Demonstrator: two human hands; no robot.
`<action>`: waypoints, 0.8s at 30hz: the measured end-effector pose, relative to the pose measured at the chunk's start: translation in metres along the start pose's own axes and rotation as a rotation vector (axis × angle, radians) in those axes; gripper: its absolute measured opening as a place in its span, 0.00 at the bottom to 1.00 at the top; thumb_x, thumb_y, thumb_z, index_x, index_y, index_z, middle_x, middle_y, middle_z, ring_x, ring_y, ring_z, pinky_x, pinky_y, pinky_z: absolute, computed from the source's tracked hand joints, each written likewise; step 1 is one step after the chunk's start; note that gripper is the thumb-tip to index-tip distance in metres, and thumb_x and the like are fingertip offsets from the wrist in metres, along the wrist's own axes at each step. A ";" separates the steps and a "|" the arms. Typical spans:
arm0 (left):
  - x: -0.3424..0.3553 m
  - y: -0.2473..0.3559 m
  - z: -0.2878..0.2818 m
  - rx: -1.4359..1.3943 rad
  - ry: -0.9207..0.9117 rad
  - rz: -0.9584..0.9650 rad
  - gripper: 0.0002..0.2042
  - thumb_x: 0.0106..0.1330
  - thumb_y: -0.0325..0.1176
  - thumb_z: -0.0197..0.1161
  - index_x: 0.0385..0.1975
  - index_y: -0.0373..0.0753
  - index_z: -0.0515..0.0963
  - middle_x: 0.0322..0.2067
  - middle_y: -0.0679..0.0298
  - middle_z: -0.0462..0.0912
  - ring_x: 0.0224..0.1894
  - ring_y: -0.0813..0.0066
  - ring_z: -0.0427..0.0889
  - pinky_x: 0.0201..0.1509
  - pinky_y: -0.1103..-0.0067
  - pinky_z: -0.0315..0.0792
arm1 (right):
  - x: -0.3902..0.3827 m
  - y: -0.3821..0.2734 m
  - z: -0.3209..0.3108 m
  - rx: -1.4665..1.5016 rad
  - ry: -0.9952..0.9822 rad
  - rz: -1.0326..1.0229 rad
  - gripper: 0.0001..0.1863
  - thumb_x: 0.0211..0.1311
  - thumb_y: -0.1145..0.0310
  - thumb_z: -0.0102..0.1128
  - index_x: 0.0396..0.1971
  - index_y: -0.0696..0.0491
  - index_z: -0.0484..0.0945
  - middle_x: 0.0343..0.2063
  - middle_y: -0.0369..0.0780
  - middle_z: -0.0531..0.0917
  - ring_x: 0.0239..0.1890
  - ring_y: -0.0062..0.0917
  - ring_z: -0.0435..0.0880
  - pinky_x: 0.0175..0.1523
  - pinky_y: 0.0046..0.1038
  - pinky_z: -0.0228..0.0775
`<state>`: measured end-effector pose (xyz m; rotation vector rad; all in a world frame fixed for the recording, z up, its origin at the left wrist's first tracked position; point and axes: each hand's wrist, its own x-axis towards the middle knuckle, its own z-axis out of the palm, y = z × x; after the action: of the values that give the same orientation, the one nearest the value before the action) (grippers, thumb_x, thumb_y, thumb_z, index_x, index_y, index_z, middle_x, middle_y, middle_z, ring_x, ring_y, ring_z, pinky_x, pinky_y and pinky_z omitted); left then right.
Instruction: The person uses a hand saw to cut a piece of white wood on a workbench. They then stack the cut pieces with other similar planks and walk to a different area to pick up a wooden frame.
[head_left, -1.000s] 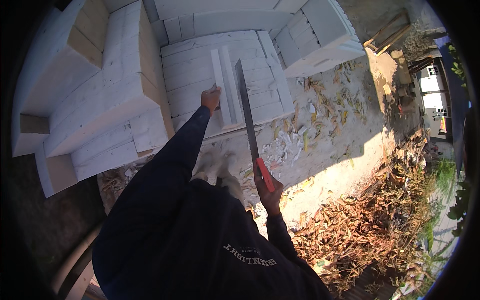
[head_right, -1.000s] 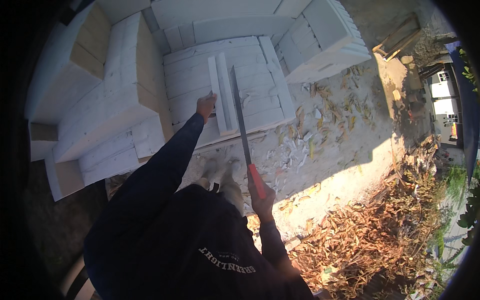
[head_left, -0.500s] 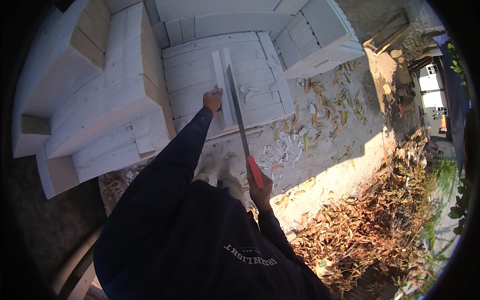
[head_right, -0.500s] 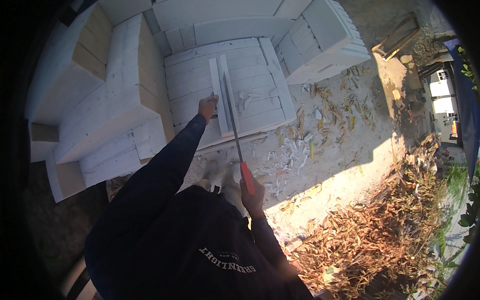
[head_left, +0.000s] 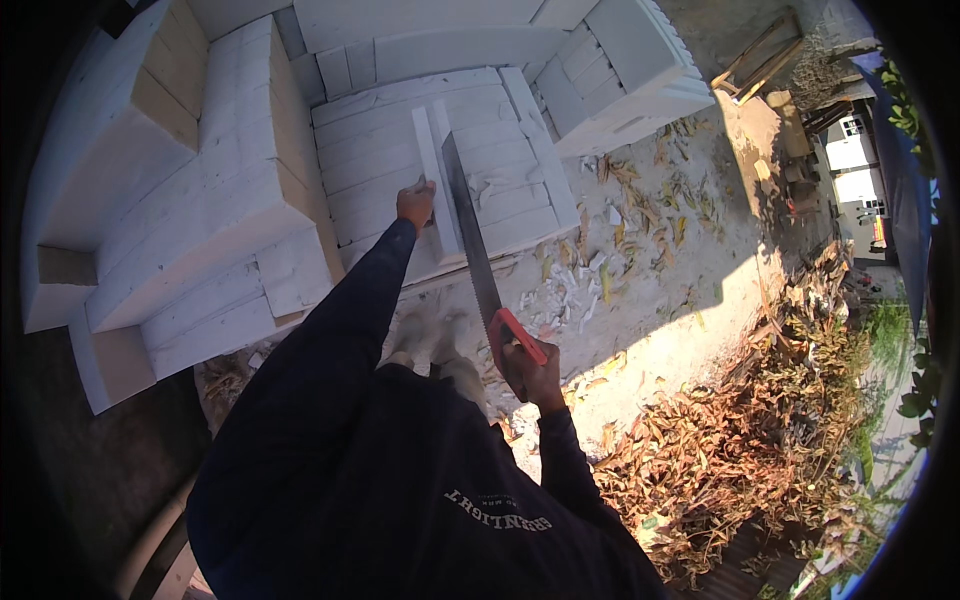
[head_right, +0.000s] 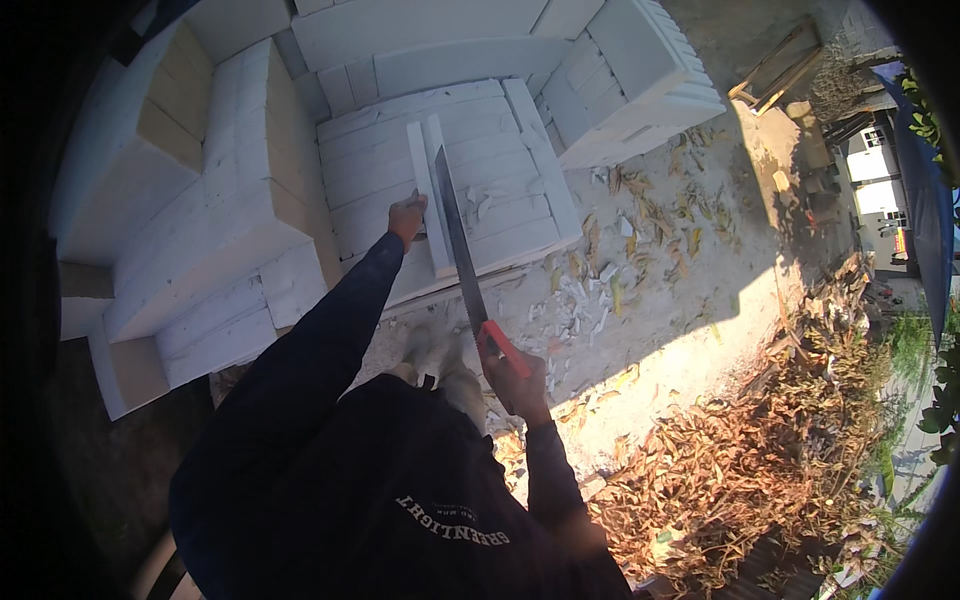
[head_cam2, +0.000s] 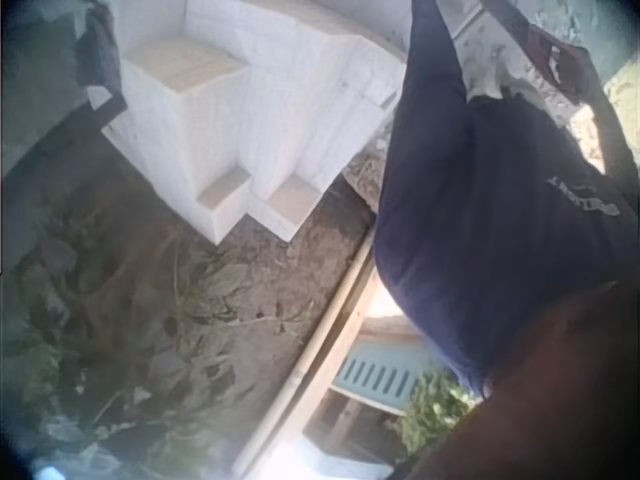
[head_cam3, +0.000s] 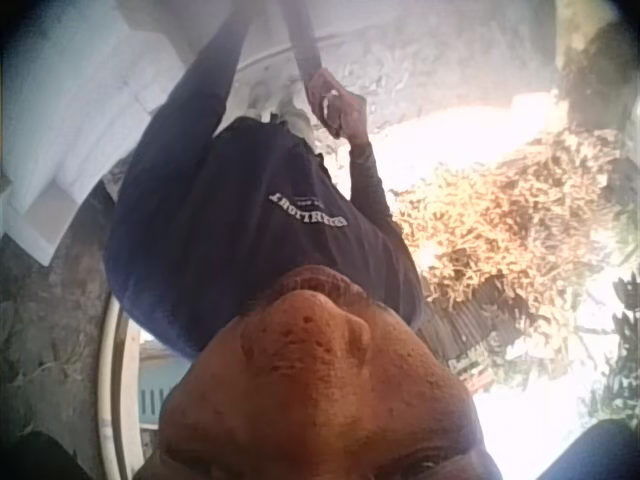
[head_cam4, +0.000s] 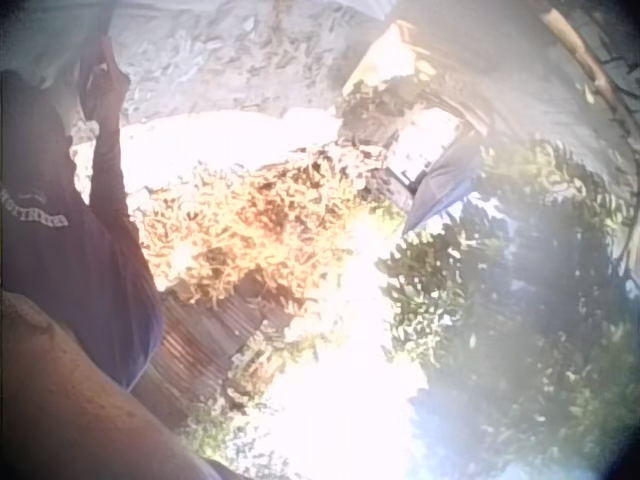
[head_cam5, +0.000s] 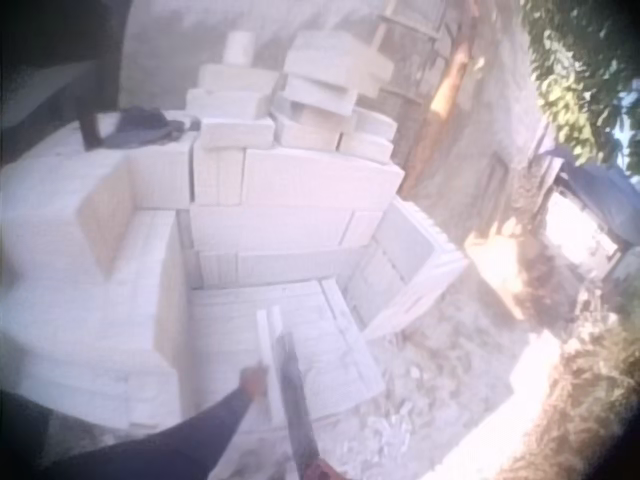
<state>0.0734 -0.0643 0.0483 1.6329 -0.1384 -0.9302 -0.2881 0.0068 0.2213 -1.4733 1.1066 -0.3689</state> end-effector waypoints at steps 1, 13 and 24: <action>0.001 0.000 0.001 0.025 0.007 0.013 0.26 0.73 0.43 0.63 0.68 0.42 0.74 0.47 0.60 0.87 0.45 0.71 0.84 0.47 0.71 0.79 | -0.004 0.000 0.000 0.174 -0.028 0.063 0.13 0.63 0.68 0.66 0.20 0.57 0.77 0.15 0.31 0.75 0.18 0.12 0.70 0.22 0.23 0.58; -0.026 0.028 0.017 0.705 0.250 0.429 0.32 0.67 0.32 0.61 0.71 0.33 0.64 0.64 0.30 0.67 0.64 0.35 0.72 0.65 0.60 0.71 | -0.019 -0.003 0.017 -0.298 0.309 -0.287 0.13 0.66 0.66 0.64 0.45 0.57 0.86 0.17 0.40 0.77 0.20 0.17 0.75 0.26 0.29 0.65; 0.024 0.093 0.024 1.460 -0.012 0.350 0.41 0.57 0.51 0.64 0.70 0.35 0.69 0.80 0.57 0.45 0.82 0.59 0.40 0.80 0.49 0.31 | -0.039 0.067 -0.031 -0.324 0.565 -0.079 0.13 0.68 0.69 0.67 0.48 0.57 0.87 0.29 0.34 0.87 0.34 0.11 0.83 0.39 0.20 0.76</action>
<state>0.1107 -0.1239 0.1177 2.7500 -1.3060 -0.5032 -0.3585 0.0289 0.1831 -1.7548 1.6156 -0.7175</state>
